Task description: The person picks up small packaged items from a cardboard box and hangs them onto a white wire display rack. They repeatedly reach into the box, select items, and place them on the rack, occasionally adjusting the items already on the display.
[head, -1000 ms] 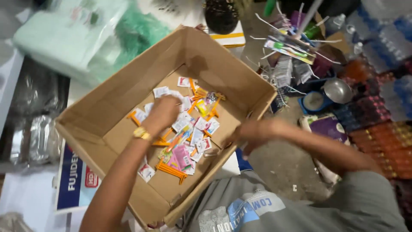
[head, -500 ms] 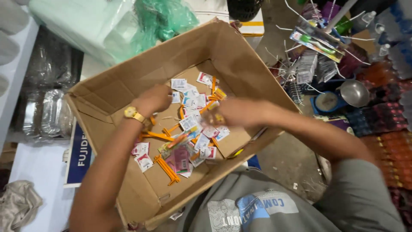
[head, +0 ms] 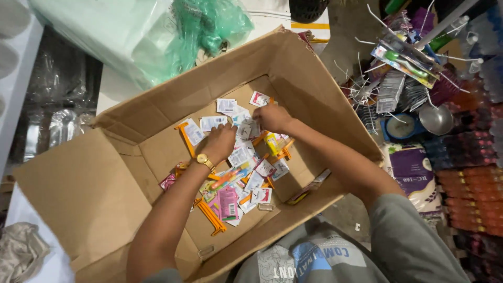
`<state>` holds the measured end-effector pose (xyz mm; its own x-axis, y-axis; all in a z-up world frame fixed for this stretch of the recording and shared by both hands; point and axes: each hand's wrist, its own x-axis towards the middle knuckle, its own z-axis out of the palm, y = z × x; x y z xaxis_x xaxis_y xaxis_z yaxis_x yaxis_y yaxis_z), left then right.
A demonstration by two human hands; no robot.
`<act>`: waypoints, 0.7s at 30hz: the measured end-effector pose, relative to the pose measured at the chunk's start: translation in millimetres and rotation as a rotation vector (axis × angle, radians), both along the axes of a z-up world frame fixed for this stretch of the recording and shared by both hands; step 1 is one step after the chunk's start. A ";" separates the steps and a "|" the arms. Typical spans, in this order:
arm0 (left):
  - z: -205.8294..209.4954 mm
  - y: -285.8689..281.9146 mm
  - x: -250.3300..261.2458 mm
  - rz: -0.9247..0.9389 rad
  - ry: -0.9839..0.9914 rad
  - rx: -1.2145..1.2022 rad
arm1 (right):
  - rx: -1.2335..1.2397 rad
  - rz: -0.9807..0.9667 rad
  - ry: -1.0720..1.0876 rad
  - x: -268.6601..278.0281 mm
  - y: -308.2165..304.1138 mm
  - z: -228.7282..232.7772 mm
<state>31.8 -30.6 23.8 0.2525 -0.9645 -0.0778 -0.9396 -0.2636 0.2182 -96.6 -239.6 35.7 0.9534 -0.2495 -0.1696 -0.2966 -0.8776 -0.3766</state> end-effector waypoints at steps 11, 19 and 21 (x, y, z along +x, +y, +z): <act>8.0 -0.4 -12.2 -0.013 0.008 -0.027 | 0.159 -0.012 -0.012 -1.6 9.7 -15.1; 26.8 -15.6 -15.2 0.038 0.178 -0.409 | 0.609 -0.133 -0.233 12.7 -5.9 16.6; 27.8 -21.6 -16.2 0.157 0.397 -0.610 | 0.818 -0.164 -0.306 13.6 -10.7 29.6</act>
<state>15.6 -52.1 51.5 0.4552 -0.8205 0.3458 -0.7211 -0.1118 0.6838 -82.9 -250.4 65.4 0.9490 -0.2996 -0.0982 -0.1787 -0.2545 -0.9504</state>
